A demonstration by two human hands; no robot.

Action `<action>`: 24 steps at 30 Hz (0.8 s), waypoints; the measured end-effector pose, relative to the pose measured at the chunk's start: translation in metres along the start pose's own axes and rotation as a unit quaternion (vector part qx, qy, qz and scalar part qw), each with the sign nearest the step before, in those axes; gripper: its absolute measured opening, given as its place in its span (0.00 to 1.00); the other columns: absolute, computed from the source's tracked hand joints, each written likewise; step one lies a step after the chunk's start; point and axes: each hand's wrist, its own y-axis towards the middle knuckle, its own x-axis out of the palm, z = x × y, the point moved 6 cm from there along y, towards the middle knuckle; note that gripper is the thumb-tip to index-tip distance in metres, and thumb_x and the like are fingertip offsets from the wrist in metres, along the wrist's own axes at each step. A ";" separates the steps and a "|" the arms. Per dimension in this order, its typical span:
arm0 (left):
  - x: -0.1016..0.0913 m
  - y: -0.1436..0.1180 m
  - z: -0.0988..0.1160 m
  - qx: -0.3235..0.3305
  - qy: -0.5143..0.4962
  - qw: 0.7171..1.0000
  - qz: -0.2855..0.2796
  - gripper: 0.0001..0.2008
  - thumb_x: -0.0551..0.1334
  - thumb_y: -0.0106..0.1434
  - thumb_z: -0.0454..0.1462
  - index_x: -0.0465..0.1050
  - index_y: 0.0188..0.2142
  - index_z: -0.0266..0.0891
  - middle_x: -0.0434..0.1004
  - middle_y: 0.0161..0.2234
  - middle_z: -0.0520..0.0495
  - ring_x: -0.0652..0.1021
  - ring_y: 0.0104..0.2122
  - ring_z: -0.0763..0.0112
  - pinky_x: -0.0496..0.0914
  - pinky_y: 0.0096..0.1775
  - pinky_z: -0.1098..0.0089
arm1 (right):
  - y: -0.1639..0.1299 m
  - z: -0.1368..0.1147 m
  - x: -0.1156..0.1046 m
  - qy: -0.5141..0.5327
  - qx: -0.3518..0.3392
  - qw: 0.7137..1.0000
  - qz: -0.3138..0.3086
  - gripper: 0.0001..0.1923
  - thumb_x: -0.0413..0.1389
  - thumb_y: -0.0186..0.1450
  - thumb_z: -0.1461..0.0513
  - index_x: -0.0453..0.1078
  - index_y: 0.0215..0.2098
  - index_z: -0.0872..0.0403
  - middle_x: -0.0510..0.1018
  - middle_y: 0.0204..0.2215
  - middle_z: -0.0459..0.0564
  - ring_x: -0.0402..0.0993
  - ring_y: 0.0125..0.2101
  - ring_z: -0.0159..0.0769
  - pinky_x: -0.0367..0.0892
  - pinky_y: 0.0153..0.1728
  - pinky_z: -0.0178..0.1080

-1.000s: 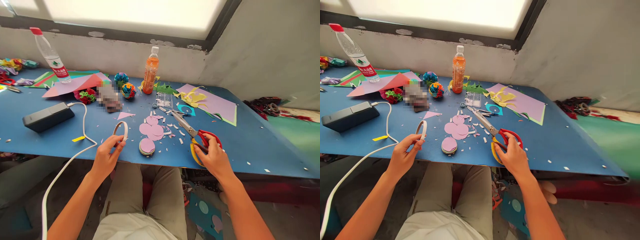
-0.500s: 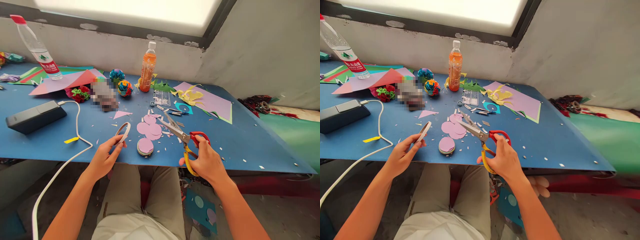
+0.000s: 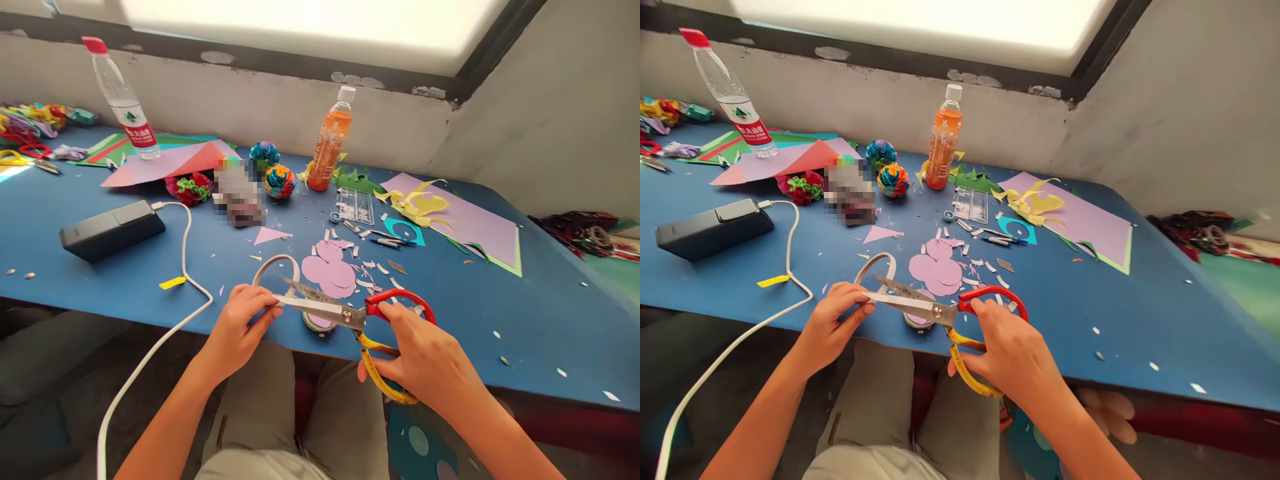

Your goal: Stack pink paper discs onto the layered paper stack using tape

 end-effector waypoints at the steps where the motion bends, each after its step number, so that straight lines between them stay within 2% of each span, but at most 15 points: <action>1: 0.000 0.001 0.000 0.001 -0.003 1.000 -0.002 0.07 0.55 0.66 0.37 0.71 0.36 0.40 0.77 0.34 0.48 0.73 0.37 0.67 0.62 0.45 0.65 | 0.001 0.000 0.001 0.001 -0.008 1.000 0.003 0.30 0.52 0.58 0.42 0.61 0.46 0.57 0.76 0.28 0.51 0.73 0.24 0.39 0.63 0.24 0.38; 8: -0.002 0.007 0.000 -0.016 -0.038 0.999 -0.034 0.09 0.55 0.67 0.39 0.69 0.31 0.41 0.73 0.26 0.53 0.69 0.28 0.71 0.60 0.43 0.66 | 0.002 0.001 0.013 0.003 -0.012 1.000 0.014 0.30 0.53 0.57 0.42 0.63 0.46 0.55 0.76 0.27 0.51 0.73 0.24 0.42 0.61 0.21 0.39; 17: -0.002 0.008 0.000 -0.024 -0.038 0.997 -0.067 0.12 0.52 0.68 0.41 0.71 0.34 0.40 0.72 0.27 0.53 0.67 0.28 0.72 0.58 0.43 0.66 | 0.007 -0.002 0.014 -0.014 -0.020 1.000 -0.012 0.24 0.44 0.64 0.47 0.64 0.45 0.56 0.75 0.24 0.51 0.71 0.20 0.40 0.60 0.19 0.38; 21: -0.003 0.007 -0.001 -0.024 -0.030 0.997 -0.072 0.11 0.52 0.68 0.40 0.71 0.35 0.39 0.74 0.29 0.52 0.67 0.30 0.72 0.58 0.42 0.67 | 0.012 -0.008 0.011 -0.046 -0.042 0.998 -0.008 0.29 0.37 0.67 0.44 0.66 0.41 0.59 0.74 0.22 0.50 0.70 0.18 0.36 0.59 0.18 0.37; 24: -0.004 0.006 -0.001 -0.024 -0.027 0.997 -0.066 0.11 0.53 0.68 0.39 0.71 0.35 0.38 0.74 0.29 0.52 0.68 0.30 0.72 0.58 0.41 0.68 | 0.013 -0.011 0.011 -0.055 -0.043 0.997 -0.011 0.32 0.35 0.67 0.42 0.66 0.40 0.59 0.71 0.18 0.48 0.68 0.17 0.34 0.57 0.16 0.36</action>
